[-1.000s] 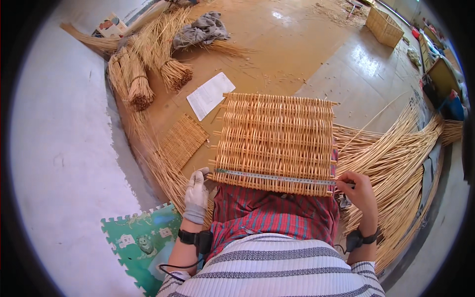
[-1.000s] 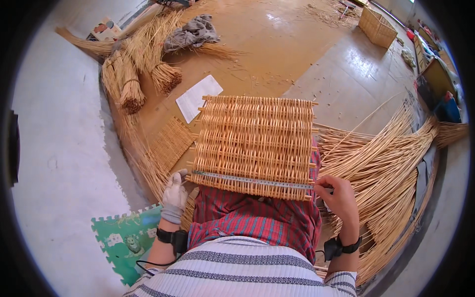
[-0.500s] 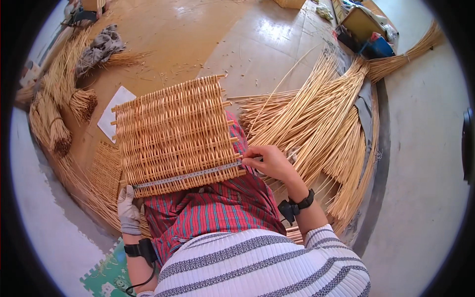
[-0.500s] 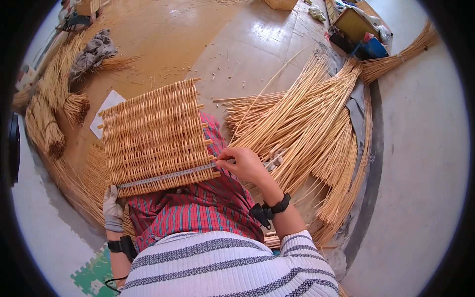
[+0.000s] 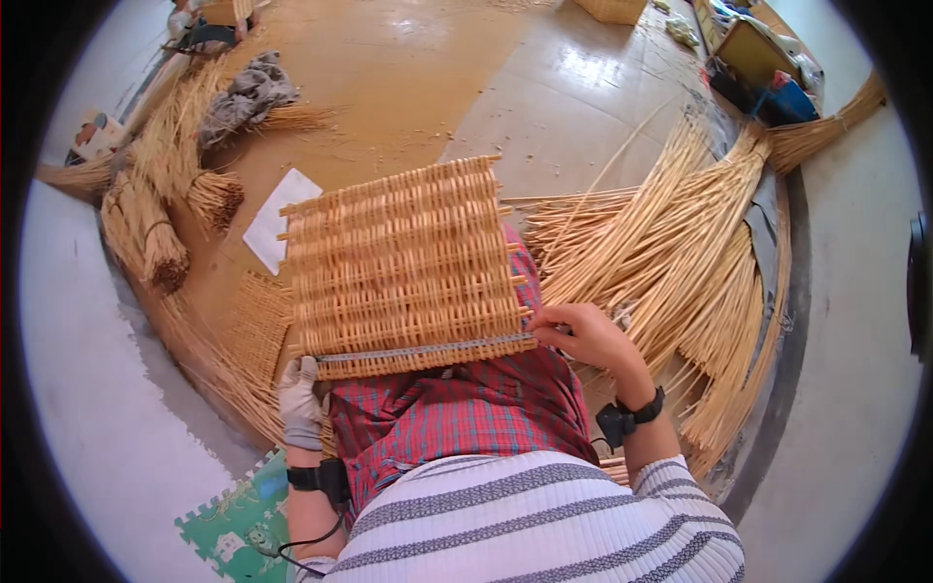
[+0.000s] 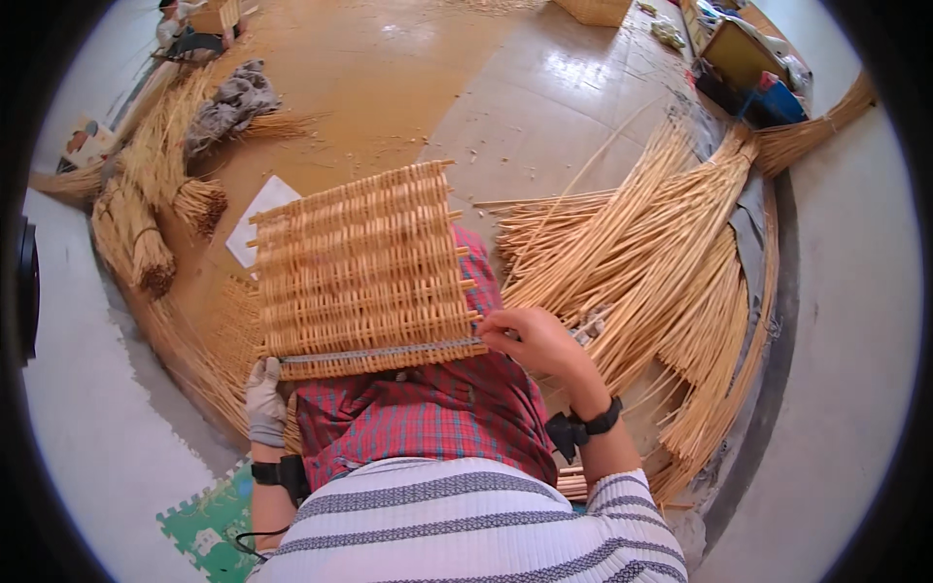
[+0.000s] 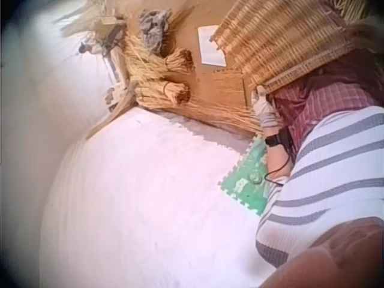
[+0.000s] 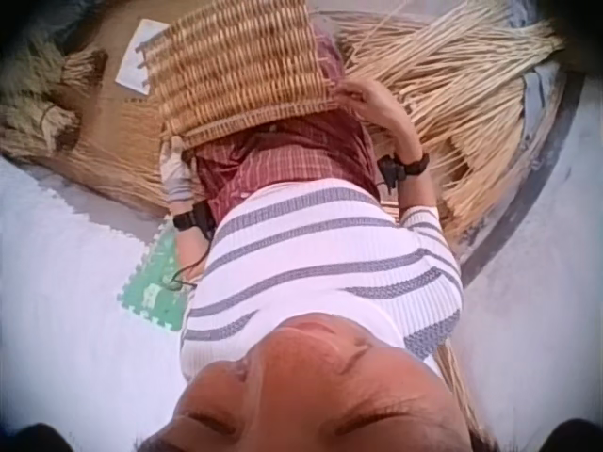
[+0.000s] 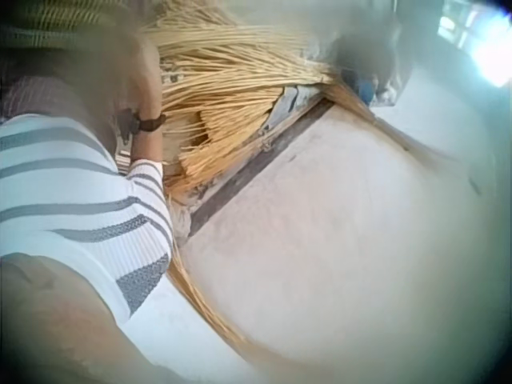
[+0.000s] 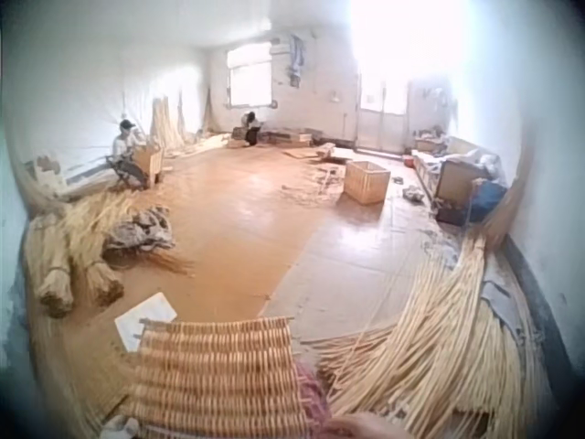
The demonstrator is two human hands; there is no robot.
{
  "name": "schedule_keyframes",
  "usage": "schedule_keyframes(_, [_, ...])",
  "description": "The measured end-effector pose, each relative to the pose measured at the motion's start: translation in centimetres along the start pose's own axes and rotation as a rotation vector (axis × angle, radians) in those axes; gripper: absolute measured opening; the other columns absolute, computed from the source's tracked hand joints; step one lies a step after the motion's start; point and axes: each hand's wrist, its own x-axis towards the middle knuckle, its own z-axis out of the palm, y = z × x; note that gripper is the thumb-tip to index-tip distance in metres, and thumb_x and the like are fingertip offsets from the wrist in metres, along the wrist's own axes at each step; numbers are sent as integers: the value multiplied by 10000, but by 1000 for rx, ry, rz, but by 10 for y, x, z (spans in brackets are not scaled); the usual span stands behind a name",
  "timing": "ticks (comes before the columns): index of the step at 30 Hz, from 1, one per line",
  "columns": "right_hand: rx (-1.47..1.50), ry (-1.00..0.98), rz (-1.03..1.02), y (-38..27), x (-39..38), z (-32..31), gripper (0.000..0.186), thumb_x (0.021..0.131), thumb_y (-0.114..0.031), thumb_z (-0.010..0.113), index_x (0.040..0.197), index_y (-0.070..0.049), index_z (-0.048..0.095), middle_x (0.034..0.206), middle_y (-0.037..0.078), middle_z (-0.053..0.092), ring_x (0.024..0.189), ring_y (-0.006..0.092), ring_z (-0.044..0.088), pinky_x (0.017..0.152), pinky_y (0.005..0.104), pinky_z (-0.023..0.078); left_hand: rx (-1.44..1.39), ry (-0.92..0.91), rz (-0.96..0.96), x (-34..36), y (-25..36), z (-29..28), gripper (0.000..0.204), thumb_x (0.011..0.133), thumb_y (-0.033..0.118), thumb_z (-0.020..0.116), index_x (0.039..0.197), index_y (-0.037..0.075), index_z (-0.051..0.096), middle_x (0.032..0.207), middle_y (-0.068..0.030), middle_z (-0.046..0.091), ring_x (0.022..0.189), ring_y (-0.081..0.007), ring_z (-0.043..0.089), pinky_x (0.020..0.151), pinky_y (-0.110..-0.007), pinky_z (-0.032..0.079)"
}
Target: Measuring a woven wicker panel with a tape measure and cutting off excess reeds with shears.
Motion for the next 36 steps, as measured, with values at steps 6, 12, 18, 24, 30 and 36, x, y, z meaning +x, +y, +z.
schedule_keyframes(6, [-32, 21, -84, -11, -6, 2, 154, 925, -154, 682, 1030, -45, 708, 864, 99, 733, 813, 251, 721, 736, 353, 547, 5, -140, 11, 0, -1, -19, 300, 981, 273, 707, 1201, 90, 617, 950, 37, 674, 693, -77, 624, 544, -227, 506])
schedule_keyframes(12, [339, -71, 47, -39, -10, 26, 180, 1029, -100, 580, 1178, -3, 603, 861, 84, 736, 850, 124, 706, 750, 289, 554, 414, -419, 6, -36, 37, -12, 369, 1007, 208, 655, 1322, 43, 558, 943, -12, 687, 631, -55, 570, 590, -221, 508])
schedule_keyframes(18, [564, -379, 17, -74, 36, 105, 202, 1099, -178, 469, 1140, 13, 522, 947, 125, 730, 905, 187, 722, 820, 308, 572, 404, -544, -108, -65, 26, 27, 289, 998, 192, 649, 1241, 35, 644, 862, -49, 721, 609, -68, 589, 523, -211, 459])
schedule_keyframes(24, [681, -536, 122, -107, 48, 152, 211, 1115, -202, 414, 1137, 3, 459, 980, 154, 722, 921, 214, 728, 815, 326, 597, 520, -771, -20, -66, 40, 42, 211, 1037, 190, 571, 1186, 55, 635, 779, -10, 671, 605, -82, 606, 523, -235, 481])
schedule_keyframes(30, [727, -613, 204, -105, 29, 163, 195, 1119, -191, 393, 1162, -6, 437, 1018, 173, 719, 976, 237, 728, 838, 339, 593, 420, -817, -146, -61, 40, 35, 199, 1059, 219, 525, 1129, 61, 625, 773, 16, 666, 576, -61, 577, 486, -231, 451])
schedule_keyframes(36, [718, -613, 228, -103, 21, 180, 193, 1118, -188, 389, 1180, -7, 411, 1031, 197, 716, 987, 246, 726, 826, 341, 584, 470, -795, -186, -62, 39, 37, 183, 1065, 220, 516, 1094, 82, 632, 823, 4, 687, 563, -58, 537, 481, -225, 438])
